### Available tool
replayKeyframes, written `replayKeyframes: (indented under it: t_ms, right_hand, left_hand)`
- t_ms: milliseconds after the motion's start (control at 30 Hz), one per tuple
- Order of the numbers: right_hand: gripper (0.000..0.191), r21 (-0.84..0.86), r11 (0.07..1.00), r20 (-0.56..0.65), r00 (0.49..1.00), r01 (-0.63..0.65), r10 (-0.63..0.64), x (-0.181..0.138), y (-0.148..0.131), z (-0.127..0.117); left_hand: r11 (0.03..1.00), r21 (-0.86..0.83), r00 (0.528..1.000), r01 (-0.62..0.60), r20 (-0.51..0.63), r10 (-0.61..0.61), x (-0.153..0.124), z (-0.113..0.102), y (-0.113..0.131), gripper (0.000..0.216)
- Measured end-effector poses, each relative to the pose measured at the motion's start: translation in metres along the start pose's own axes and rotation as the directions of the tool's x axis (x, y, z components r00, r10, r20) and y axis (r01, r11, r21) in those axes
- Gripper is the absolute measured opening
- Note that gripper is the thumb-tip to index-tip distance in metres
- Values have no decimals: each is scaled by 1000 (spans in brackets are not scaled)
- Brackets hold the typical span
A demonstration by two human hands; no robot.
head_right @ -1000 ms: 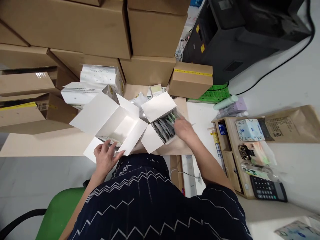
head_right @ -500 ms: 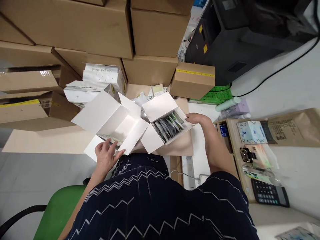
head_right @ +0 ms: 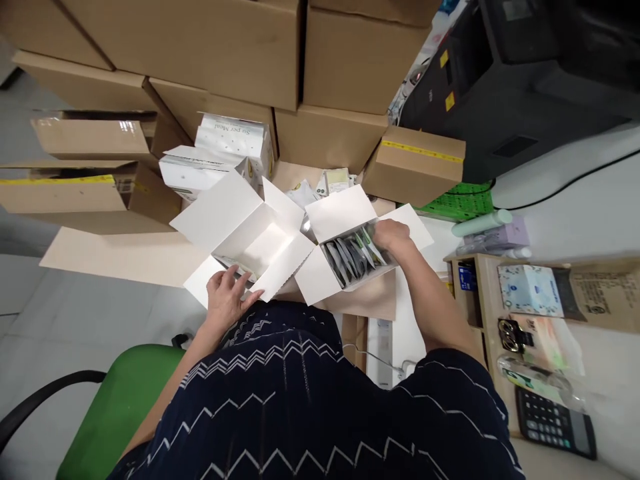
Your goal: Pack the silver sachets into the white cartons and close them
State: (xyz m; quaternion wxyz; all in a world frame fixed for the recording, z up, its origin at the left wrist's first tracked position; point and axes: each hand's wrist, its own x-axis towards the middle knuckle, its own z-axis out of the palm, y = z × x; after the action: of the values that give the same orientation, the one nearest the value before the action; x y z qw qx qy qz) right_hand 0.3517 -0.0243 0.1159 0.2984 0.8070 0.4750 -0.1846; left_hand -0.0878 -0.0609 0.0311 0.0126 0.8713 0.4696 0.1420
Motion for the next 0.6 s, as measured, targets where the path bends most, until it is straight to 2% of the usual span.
replayKeyframes:
  t_ms: [67, 133, 167, 233, 267, 333, 367, 433, 500, 600]
  right_hand:
    - [36, 6, 1000, -128, 992, 4, -3, -29, 2, -16]
    - [40, 21, 999, -341, 940, 37, -27, -68, 4, -32]
    - [41, 38, 996, -454, 889, 79, -54, -89, 4, -39]
    - [41, 106, 967, -651, 751, 231, -108, -126, -2, -50]
    - [39, 149, 929, -725, 676, 339, -131, -140, -8, -54]
    - [35, 211, 791, -812, 553, 574, -185, -157, -31, -59]
    - [33, 222, 710, -831, 511, 669, -221, -159, -47, -62]
    - [29, 221, 578, -807, 481, 785, -344, -153, -85, -66]
    - [26, 210, 513, -710, 490, 832, -505, -138, -129, -68]
    - [23, 190, 498, -497, 520, 846, -695, -108, -191, -61]
  left_hand:
    - [1000, -7, 1000, 1, 20, -1, 1, -2, 0, 50]
    - [1000, -18, 999, -8, 39, 9, 2, -3, 0, 52]
    - [1000, -25, 999, -15, 45, 16, 3, -3, 0, 53]
    - [999, -35, 998, -27, 52, 29, 4, -4, -1, 55]
    - [999, -39, 998, -32, 54, 34, 5, -4, -2, 55]
    - [998, -49, 998, -41, 53, 43, 5, -4, -3, 56]
    - [998, -54, 998, -44, 50, 46, 5, -4, -4, 57]
    - [996, -70, 998, -48, 40, 51, 4, -3, -6, 57]
    - [995, -92, 998, -47, 30, 50, 3, -2, -7, 56]
    - [991, -134, 999, -26, 17, 29, 2, 1, -9, 56]
